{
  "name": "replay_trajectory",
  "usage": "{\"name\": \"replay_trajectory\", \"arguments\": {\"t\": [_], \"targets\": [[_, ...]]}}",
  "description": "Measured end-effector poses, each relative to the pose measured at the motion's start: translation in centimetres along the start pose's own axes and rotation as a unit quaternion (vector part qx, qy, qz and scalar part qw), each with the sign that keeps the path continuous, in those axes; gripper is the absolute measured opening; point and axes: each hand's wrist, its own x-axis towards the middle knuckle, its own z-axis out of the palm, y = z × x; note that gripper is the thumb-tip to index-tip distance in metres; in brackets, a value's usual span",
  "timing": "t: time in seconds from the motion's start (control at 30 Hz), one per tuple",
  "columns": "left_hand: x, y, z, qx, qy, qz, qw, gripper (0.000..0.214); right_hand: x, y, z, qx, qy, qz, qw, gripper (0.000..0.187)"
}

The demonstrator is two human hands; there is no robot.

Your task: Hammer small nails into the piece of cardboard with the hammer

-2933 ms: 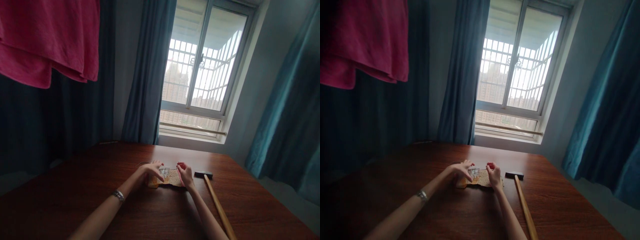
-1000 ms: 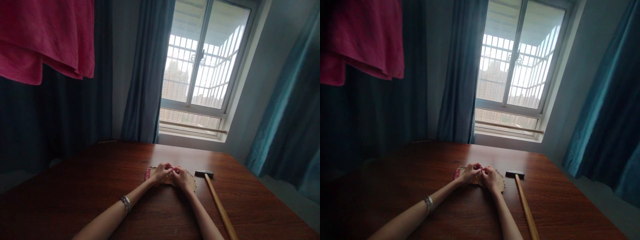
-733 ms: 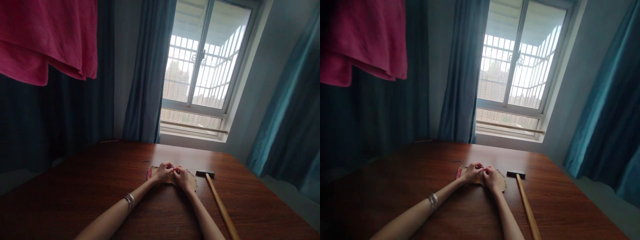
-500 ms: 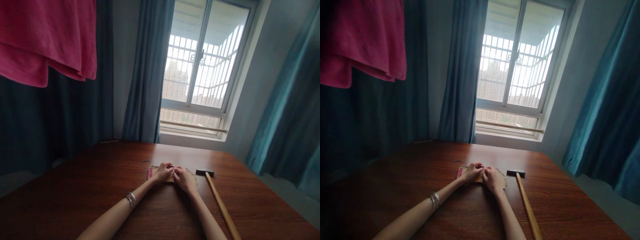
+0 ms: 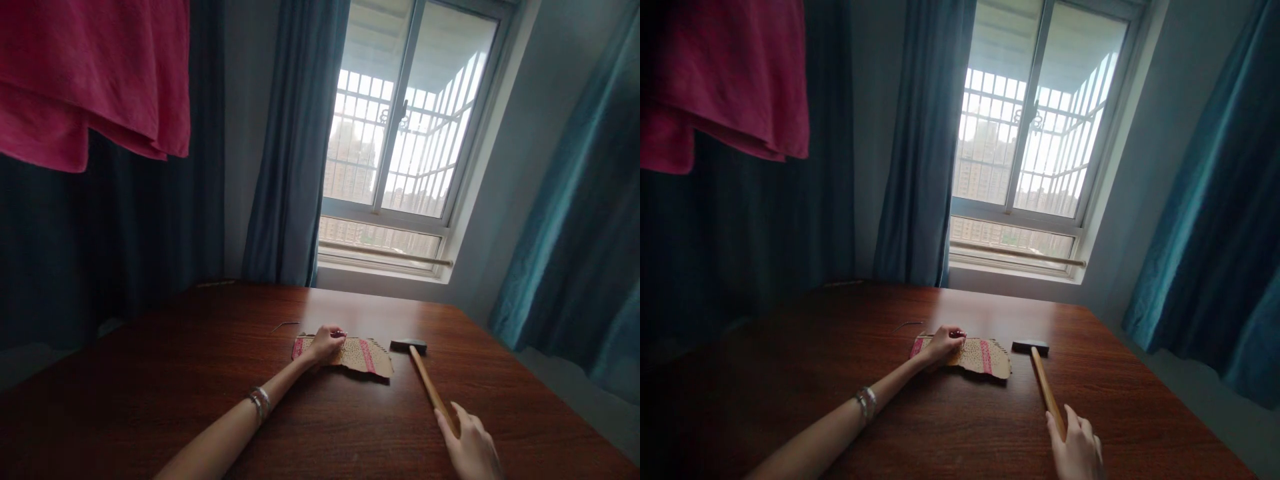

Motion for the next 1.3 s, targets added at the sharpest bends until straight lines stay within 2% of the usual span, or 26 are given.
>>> {"name": "replay_trajectory", "arguments": {"t": [0.13,0.3,0.37,0.47,0.53,0.57,0.67,0.77,0.87,1.0,1.3], "targets": [[0.1,-0.3,0.0,-0.008,0.0,-0.006,1.0,0.027,-1.8,-0.4,0.3,-0.058,0.009,-0.03,0.998,0.04],[0.1,-0.3,0.0,-0.008,-0.003,-0.016,1.0,0.027,-2.0,-1.6,-0.9,-0.105,0.006,-0.041,0.994,0.024],[0.1,-0.3,0.0,-0.009,-0.004,-0.013,1.0,0.027,-1.8,-1.4,-1.4,-0.057,-0.004,-0.022,0.998,0.023],[0.1,-0.3,0.0,-0.008,-0.001,-0.011,1.0,0.027,-1.4,-0.9,-2.0,0.102,-0.014,0.007,0.995,0.027],[0.0,-0.3,-0.1,-0.006,0.001,-0.014,1.0,0.026,-1.0,-1.1,-2.2,0.238,-0.029,0.043,0.97,0.032],[0.0,-0.3,-0.1,-0.005,0.002,-0.016,1.0,0.026,-0.9,-1.5,-2.3,0.308,-0.039,0.068,0.948,0.037],[0.0,-0.1,-0.2,-0.004,0.0,-0.015,1.0,0.026,-1.2,-3.5,-3.0,0.489,-0.073,0.148,0.857,0.055],[-0.1,0.1,-0.2,-0.001,-0.002,-0.013,1.0,0.025,-2.0,-6.0,-4.3,0.598,-0.141,0.194,0.764,0.061],[-0.2,0.2,-0.2,0.004,0.001,-0.012,1.0,0.024,-2.5,-8.0,-5.6,0.659,-0.197,0.193,0.7,0.059],[-0.2,0.3,-0.2,0.018,0.003,-0.012,1.0,0.025,-2.7,-9.9,-6.4,0.687,-0.24,0.178,0.662,0.055],[0.0,-0.1,-0.1,0.027,0.004,-0.001,1.0,0.024,-2.7,-11.5,-6.0,0.701,-0.262,0.168,0.642,0.055]]}}
